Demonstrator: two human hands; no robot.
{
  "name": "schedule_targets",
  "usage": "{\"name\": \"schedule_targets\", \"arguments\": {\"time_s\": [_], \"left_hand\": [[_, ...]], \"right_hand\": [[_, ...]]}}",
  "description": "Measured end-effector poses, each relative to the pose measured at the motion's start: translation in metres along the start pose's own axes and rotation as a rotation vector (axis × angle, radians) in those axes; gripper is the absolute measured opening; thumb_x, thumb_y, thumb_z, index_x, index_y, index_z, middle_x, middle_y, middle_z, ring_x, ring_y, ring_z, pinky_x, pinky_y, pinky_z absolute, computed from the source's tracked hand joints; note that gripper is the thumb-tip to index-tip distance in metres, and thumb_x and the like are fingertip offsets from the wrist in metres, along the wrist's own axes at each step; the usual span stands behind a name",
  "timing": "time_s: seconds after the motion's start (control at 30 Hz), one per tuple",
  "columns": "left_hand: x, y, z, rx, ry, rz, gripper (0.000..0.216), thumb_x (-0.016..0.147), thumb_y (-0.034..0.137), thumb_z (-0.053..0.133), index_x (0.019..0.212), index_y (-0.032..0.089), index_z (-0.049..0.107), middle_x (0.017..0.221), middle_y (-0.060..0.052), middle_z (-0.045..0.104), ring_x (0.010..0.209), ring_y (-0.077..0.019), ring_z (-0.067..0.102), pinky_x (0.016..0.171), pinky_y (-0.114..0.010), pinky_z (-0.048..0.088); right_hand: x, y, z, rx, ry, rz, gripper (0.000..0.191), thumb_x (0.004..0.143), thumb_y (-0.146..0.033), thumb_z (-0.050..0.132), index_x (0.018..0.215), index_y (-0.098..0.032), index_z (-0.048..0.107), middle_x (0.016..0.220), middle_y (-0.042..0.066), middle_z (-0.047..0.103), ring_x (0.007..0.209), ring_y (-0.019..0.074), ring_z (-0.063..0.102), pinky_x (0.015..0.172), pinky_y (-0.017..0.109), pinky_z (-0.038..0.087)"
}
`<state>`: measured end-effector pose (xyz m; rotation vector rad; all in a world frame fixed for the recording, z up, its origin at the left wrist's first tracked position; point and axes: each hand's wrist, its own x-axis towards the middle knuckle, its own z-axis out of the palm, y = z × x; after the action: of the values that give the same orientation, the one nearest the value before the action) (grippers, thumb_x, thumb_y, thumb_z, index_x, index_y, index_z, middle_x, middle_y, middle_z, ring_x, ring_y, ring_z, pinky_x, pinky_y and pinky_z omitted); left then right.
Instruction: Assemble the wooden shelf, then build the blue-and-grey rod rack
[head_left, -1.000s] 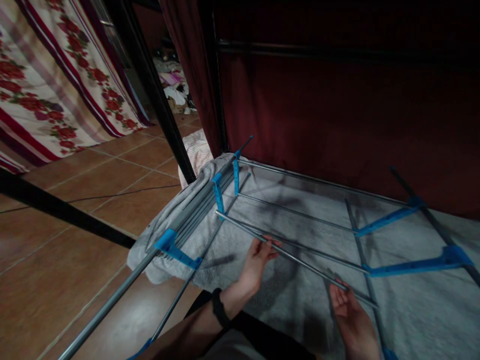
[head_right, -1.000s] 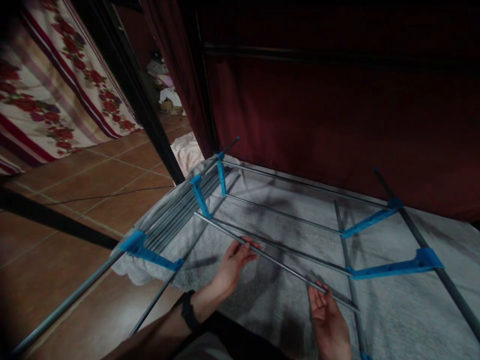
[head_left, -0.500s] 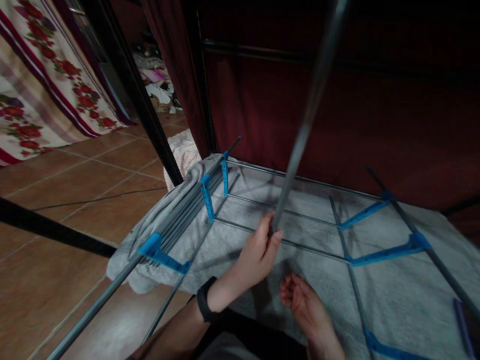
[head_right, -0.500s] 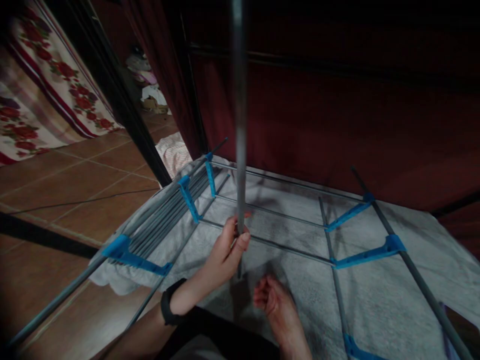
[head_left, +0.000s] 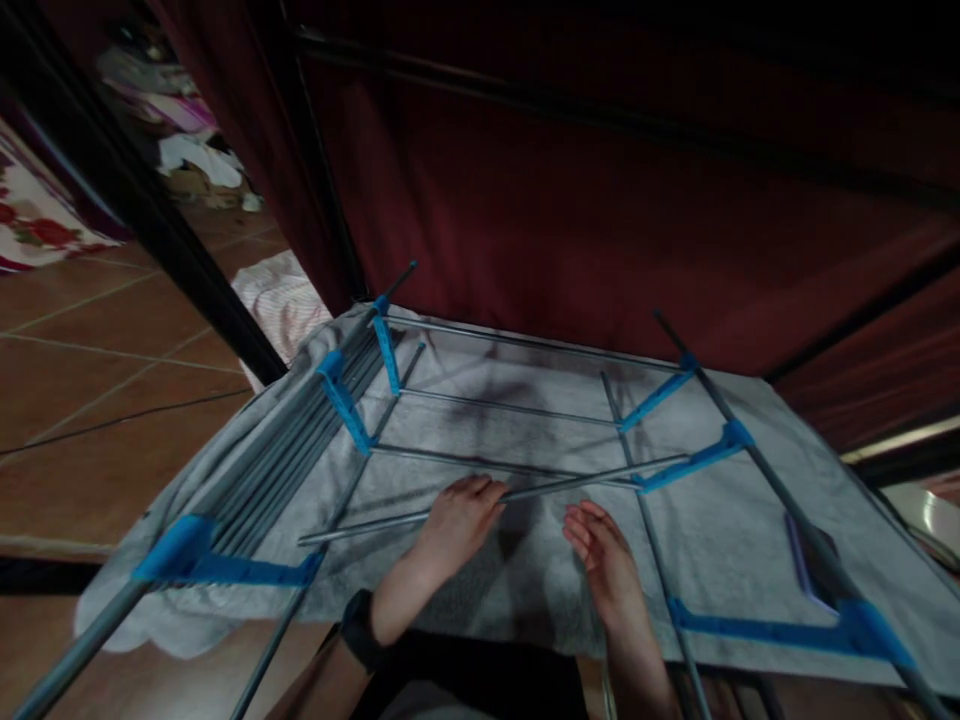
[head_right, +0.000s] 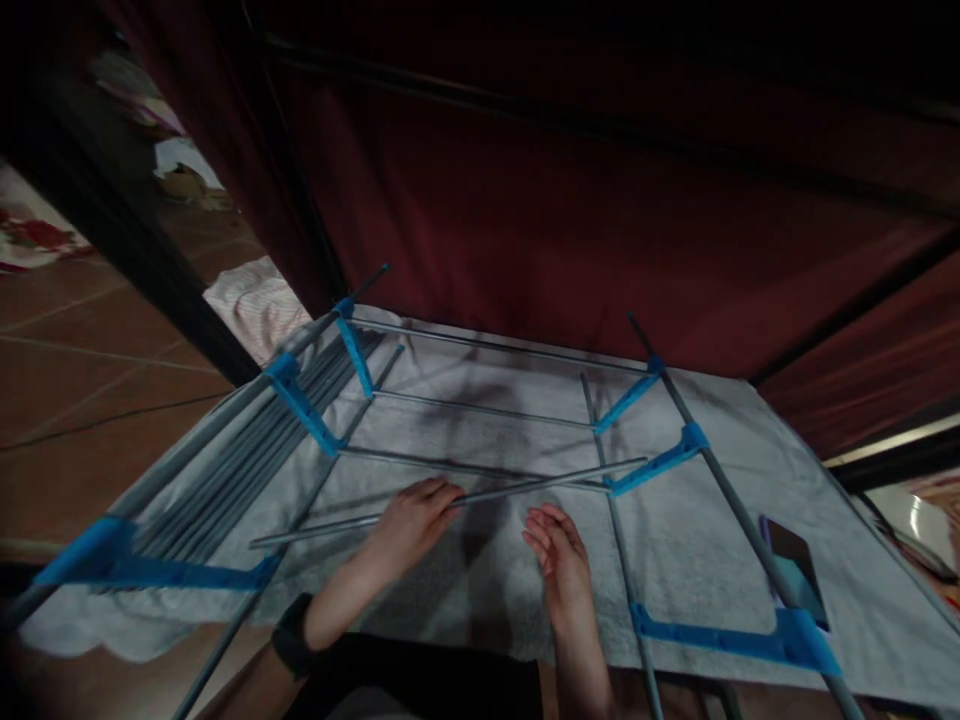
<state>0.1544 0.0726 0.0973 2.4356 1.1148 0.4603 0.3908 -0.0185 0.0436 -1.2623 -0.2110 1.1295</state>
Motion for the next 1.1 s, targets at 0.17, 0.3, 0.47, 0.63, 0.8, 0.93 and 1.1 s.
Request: {"name": "schedule_targets", "arguments": {"time_s": [0.17, 0.3, 0.47, 0.63, 0.8, 0.93, 1.1], "left_hand": [[-0.003, -0.013, 0.016, 0.083, -0.106, 0.024, 0.025, 0.101, 0.017, 0.054, 0.117, 0.022, 0.073, 0.112, -0.008, 0.074, 0.103, -0.0249, 0.071, 0.091, -0.038, 0.055], [-0.006, -0.021, 0.023, 0.131, -0.111, 0.033, 0.031, 0.1, 0.013, 0.05, 0.116, 0.023, 0.074, 0.11, -0.008, 0.075, 0.098, -0.0257, 0.071, 0.089, -0.039, 0.056], [-0.008, -0.026, 0.032, 0.164, -0.079, 0.047, 0.036, 0.095, 0.009, 0.046, 0.11, 0.024, 0.076, 0.107, -0.008, 0.077, 0.096, -0.0258, 0.071, 0.088, -0.038, 0.056], [-0.01, -0.043, 0.041, 0.197, -0.074, -0.008, 0.04, 0.095, 0.011, 0.043, 0.111, 0.025, 0.076, 0.109, -0.008, 0.078, 0.095, -0.0257, 0.072, 0.087, -0.037, 0.056], [-0.019, -0.077, 0.044, 0.188, -0.014, -0.089, 0.04, 0.094, 0.015, 0.042, 0.112, 0.026, 0.076, 0.114, -0.008, 0.079, 0.1, -0.0271, 0.073, 0.093, -0.04, 0.056], [-0.029, -0.1, 0.037, 0.246, 0.018, -0.153, 0.038, 0.095, 0.021, 0.042, 0.11, 0.023, 0.076, 0.114, -0.011, 0.079, 0.103, -0.0304, 0.073, 0.096, -0.045, 0.055], [-0.034, -0.11, 0.025, 0.27, 0.018, -0.223, 0.036, 0.096, 0.022, 0.044, 0.112, 0.024, 0.076, 0.113, -0.009, 0.079, 0.102, -0.0279, 0.072, 0.096, -0.042, 0.053]], "right_hand": [[0.006, 0.006, -0.005, 0.147, 0.074, -0.086, 0.037, 0.066, -0.037, 0.09, 0.093, -0.027, 0.065, 0.094, -0.002, 0.074, 0.093, 0.0197, 0.073, 0.09, 0.036, 0.059], [0.012, 0.008, -0.011, 0.208, 0.081, -0.122, 0.035, 0.073, -0.041, 0.087, 0.095, -0.027, 0.064, 0.096, -0.002, 0.072, 0.095, 0.0182, 0.071, 0.094, 0.039, 0.059], [0.029, 0.015, -0.026, 0.14, 0.166, -0.103, 0.035, 0.07, -0.043, 0.09, 0.084, -0.024, 0.064, 0.087, -0.003, 0.07, 0.079, 0.0146, 0.068, 0.084, 0.034, 0.06], [0.041, 0.017, -0.039, 0.176, 0.201, -0.074, 0.04, 0.058, -0.035, 0.096, 0.074, -0.024, 0.062, 0.077, -0.005, 0.069, 0.075, 0.0141, 0.07, 0.081, 0.031, 0.061], [0.046, 0.01, -0.046, 0.201, 0.199, -0.084, 0.032, 0.06, -0.029, 0.091, 0.081, -0.024, 0.067, 0.088, -0.003, 0.076, 0.085, 0.0164, 0.073, 0.086, 0.034, 0.062], [0.049, 0.006, -0.05, 0.189, 0.197, -0.091, 0.029, 0.064, -0.03, 0.088, 0.084, -0.023, 0.068, 0.09, -0.001, 0.076, 0.087, 0.0171, 0.073, 0.089, 0.035, 0.061], [0.053, 0.006, -0.051, 0.136, 0.21, -0.146, 0.028, 0.066, -0.031, 0.086, 0.076, -0.025, 0.061, 0.081, -0.003, 0.073, 0.084, 0.0179, 0.072, 0.092, 0.039, 0.06]]}}
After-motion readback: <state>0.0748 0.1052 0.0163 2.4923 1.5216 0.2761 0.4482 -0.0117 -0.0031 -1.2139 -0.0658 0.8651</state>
